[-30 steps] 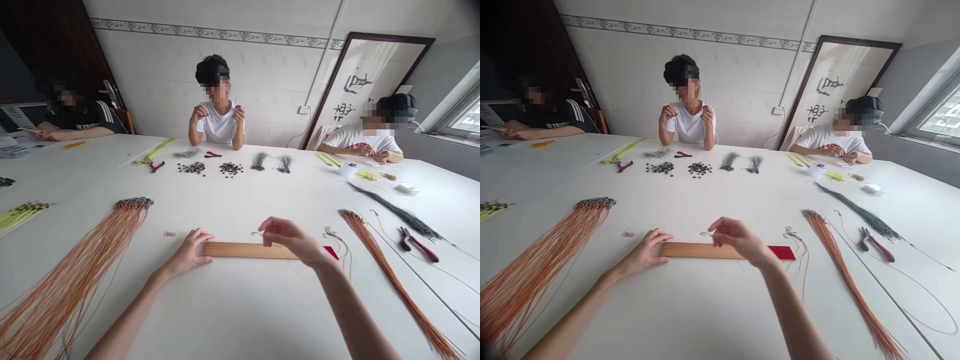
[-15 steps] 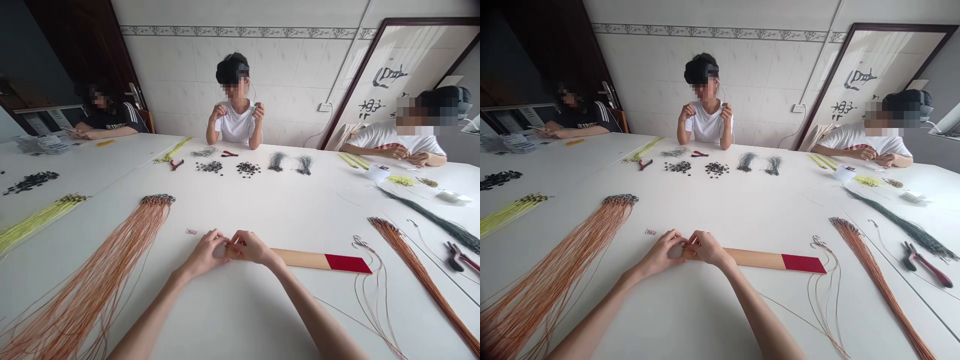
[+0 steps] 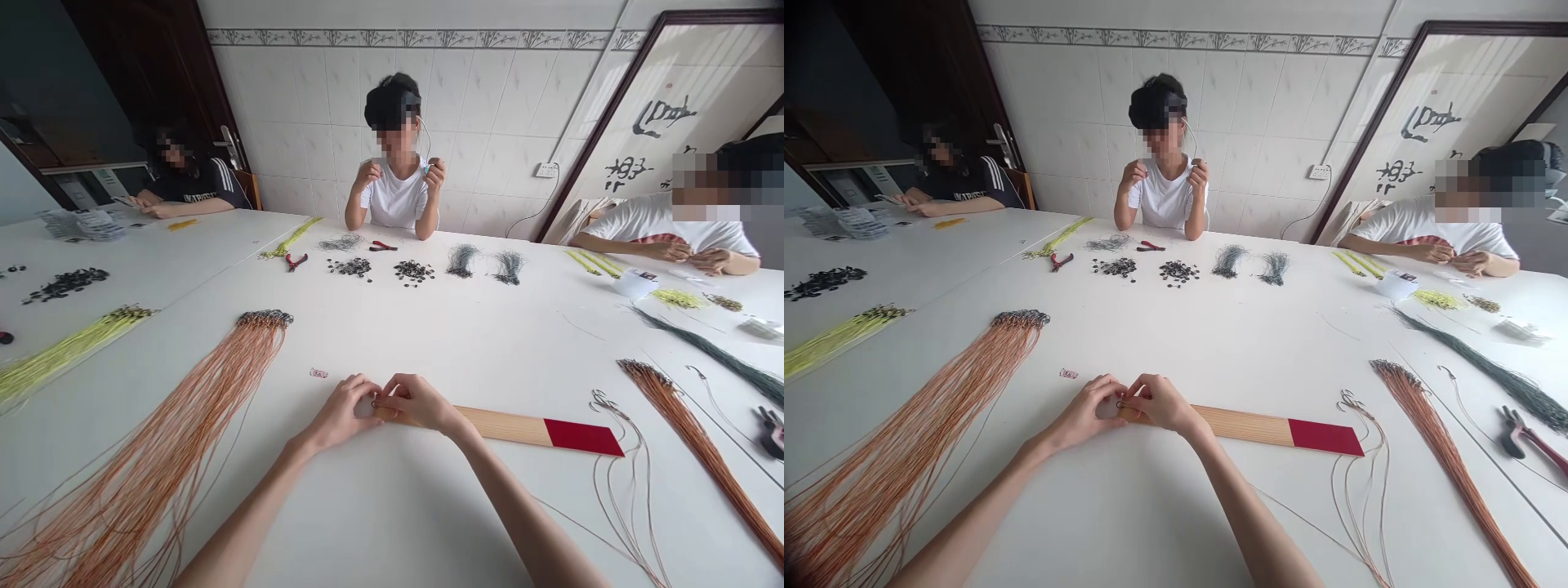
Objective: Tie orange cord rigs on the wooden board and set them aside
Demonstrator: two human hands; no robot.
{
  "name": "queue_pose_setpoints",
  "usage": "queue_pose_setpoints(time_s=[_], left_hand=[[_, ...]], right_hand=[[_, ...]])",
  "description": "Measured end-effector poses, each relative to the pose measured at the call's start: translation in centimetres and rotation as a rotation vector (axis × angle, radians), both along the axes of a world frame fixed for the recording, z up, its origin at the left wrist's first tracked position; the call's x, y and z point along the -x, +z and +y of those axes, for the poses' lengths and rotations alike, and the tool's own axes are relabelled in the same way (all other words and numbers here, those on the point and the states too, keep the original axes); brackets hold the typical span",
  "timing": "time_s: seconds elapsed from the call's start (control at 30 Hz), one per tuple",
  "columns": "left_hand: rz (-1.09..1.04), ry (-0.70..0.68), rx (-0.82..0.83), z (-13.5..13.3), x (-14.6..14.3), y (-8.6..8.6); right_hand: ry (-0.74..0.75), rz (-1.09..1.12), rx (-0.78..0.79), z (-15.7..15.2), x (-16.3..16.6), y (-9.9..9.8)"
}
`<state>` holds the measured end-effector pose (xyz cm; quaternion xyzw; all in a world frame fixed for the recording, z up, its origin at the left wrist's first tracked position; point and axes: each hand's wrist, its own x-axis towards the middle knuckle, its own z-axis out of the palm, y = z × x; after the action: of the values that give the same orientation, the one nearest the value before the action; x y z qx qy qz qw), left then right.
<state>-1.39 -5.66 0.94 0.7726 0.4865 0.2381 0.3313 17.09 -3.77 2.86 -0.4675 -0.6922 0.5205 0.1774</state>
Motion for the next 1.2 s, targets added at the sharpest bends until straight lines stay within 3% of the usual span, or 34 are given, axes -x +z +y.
queue_pose_setpoints(time_s=[0.2,0.57,0.73,1.0,1.2], left_hand=[[-0.090,0.013,0.094,0.0,0.0,0.0],[-0.157,0.070,0.152,-0.1,-0.1,0.3],[-0.195,0.052,0.169,0.0,0.0,0.2],[-0.198,0.036,0.156,0.1,-0.1,0.3],[-0.203,0.045,0.171,0.0,-0.1,0.5]], right_hand=[[-0.055,-0.181,-0.174,0.1,-0.3,0.0],[-0.038,-0.306,-0.273,-0.8,0.4,0.7],[-0.003,-0.225,-0.281,-1.1,1.0,0.9],[-0.121,-0.283,-0.427,-0.7,1.4,-0.9],[-0.158,-0.122,-0.467,-0.6,1.2,-2.0]])
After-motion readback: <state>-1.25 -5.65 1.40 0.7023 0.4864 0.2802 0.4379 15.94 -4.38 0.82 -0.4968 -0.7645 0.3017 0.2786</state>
